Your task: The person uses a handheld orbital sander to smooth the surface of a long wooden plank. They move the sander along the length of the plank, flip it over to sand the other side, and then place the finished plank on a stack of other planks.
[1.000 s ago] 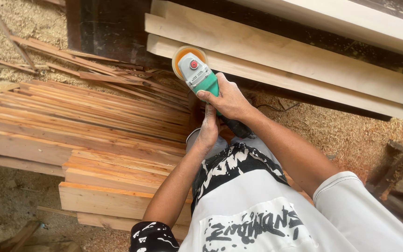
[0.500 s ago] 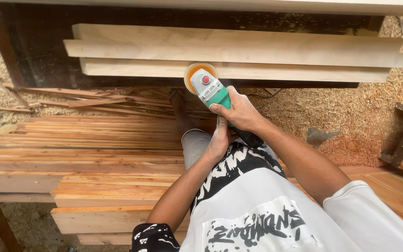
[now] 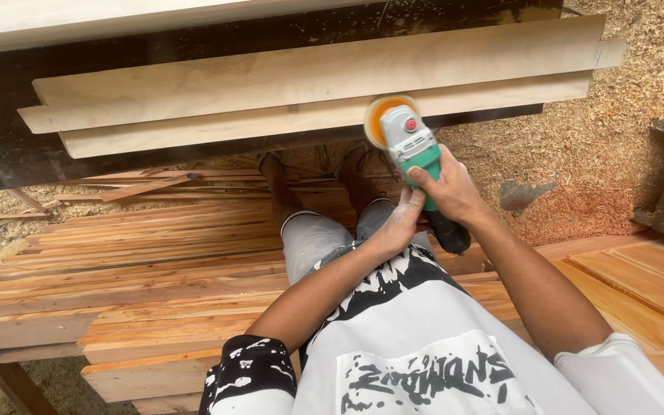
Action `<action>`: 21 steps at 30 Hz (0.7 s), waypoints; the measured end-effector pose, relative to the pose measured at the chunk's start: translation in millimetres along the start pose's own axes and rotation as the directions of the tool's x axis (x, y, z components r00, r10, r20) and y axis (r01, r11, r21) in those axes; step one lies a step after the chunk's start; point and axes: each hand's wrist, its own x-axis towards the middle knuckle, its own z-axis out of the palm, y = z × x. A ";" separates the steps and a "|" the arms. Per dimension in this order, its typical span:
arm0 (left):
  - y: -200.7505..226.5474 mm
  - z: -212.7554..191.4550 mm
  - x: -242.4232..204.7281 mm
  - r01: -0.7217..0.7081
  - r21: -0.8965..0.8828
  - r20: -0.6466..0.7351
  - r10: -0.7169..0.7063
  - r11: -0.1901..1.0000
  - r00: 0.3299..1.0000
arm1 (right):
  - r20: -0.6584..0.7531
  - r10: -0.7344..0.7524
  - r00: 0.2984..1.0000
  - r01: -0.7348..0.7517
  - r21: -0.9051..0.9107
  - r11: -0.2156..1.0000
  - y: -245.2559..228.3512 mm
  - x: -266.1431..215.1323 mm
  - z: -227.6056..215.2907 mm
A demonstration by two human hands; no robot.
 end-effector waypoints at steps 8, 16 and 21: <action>4.0 -38.0 -28.9 -0.093 0.164 -0.076 0.107 0.982 0.991 | 0.048 -0.023 0.999 0.021 0.049 0.999 -25.3 6.2 42.2; 44.2 -126.1 -110.5 -0.075 -0.179 -0.255 0.027 0.981 0.966 | 0.217 -0.047 0.975 0.076 -0.127 0.989 -103.7 42.8 159.8; 64.9 -192.9 -153.6 -0.109 -0.230 -0.418 0.003 0.967 0.909 | 0.325 -0.073 0.943 0.133 -0.164 0.977 -164.0 67.8 239.6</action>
